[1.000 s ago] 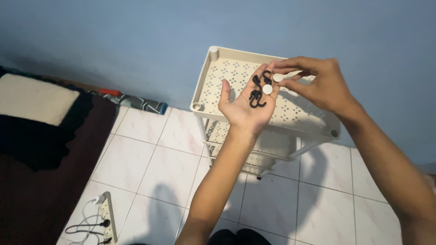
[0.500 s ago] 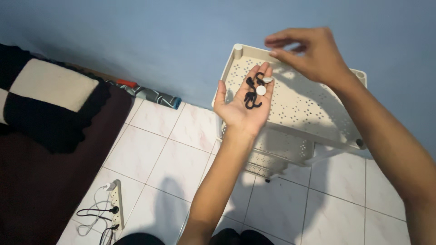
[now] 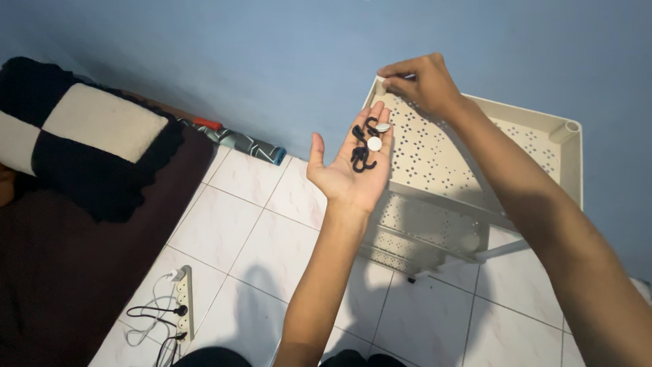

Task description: The person kneels on a tiled floor and disassembles a small white plastic rolling storage cart. They pull black side clips off the top shelf, lift the shelf off the frame, set the shelf aside, and detach white support poles from the shelf corners, placing removed parts on the floor.

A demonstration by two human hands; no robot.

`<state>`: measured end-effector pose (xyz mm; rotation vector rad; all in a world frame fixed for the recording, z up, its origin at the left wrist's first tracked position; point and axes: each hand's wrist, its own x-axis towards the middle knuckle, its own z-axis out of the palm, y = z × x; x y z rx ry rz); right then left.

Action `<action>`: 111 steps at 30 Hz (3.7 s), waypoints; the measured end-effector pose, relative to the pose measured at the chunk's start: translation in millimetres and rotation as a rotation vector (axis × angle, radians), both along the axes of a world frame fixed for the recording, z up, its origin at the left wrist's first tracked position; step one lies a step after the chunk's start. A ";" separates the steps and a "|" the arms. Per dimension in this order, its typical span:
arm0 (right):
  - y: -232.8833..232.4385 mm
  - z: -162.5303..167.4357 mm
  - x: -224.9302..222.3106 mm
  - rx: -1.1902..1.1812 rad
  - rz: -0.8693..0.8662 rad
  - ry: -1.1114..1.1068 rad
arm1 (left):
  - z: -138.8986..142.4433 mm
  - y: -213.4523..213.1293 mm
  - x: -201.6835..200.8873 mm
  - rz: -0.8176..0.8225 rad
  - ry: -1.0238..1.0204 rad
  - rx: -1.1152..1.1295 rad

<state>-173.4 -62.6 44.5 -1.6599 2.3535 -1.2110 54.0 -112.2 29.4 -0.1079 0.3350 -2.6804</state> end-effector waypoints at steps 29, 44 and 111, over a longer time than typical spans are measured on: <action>-19.2 -21.4 16.6 -0.194 -0.137 0.068 | -10.5 3.7 -13.3 0.024 -0.036 0.032; 12.3 40.9 40.6 -0.174 0.227 -0.357 | -18.6 -13.0 -26.4 -0.010 -0.037 -0.054; 144.1 -124.6 121.3 0.716 -0.308 0.577 | -251.4 -160.8 59.4 0.134 -0.111 -0.121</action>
